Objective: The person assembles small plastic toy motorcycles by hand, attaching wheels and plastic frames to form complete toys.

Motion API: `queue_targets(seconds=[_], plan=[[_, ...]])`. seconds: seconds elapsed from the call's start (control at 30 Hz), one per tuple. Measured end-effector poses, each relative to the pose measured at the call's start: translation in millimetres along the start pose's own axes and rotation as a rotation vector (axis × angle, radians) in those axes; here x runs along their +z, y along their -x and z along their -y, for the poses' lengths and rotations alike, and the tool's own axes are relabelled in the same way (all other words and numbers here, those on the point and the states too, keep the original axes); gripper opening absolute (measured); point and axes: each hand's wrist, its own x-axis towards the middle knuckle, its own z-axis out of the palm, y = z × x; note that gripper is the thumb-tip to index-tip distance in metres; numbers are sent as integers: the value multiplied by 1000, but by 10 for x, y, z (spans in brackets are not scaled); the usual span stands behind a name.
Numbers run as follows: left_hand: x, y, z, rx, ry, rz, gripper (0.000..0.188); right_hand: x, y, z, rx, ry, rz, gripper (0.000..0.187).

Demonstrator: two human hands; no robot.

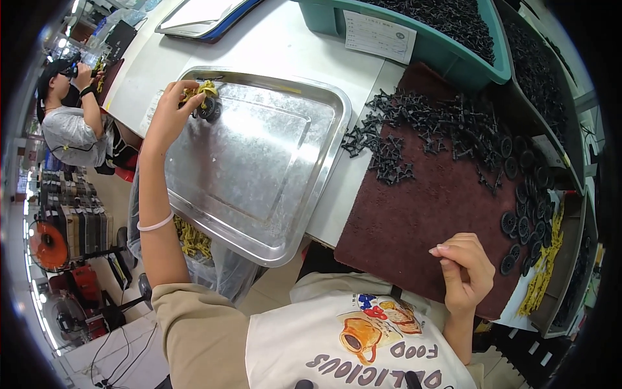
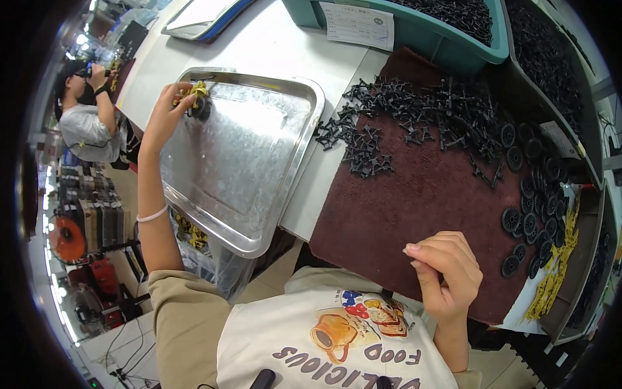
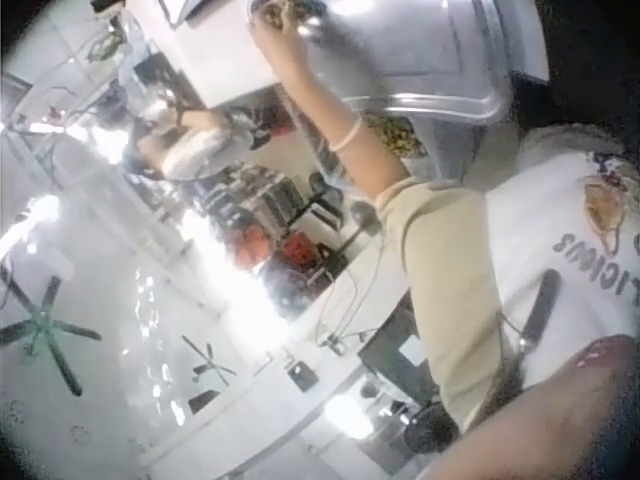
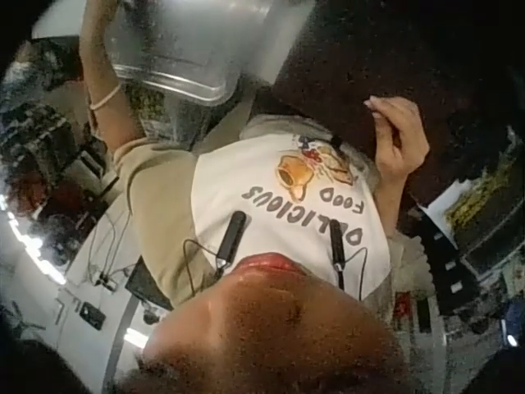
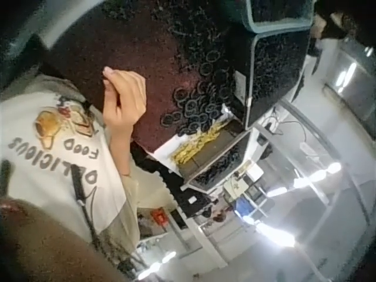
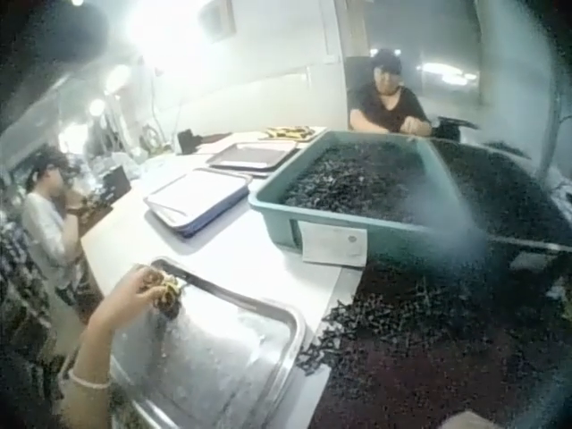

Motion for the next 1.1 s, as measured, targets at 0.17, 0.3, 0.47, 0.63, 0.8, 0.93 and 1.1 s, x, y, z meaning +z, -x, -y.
queue_targets(seconds=[0.17, 0.3, 0.47, 0.63, 0.8, 0.93, 1.1], plan=[[66, 21, -66, 314, -275, -240, 33, 69, -45, 15, -42, 13, 43, 14], [169, 29, -73, 215, -172, -120, 32, 59, -27, 8, -44, 21, 54, 15], [199, 50, -37, 267, -189, -172, 29, 41, -9, 2, -19, 26, 59, 16], [78, 88, 35, 98, 14, -145, 27, 29, -20, 9, -16, 40, 64, 16], [158, 120, 23, 171, -67, -156, 26, 52, -14, -13, -32, 36, 101, 9], [133, 93, 46, 179, -281, -160, 29, 75, -44, -15, -57, 32, 109, 10], [20, 145, -119, 132, -465, -52, 31, 54, -57, -36, -43, 40, 92, 19]])
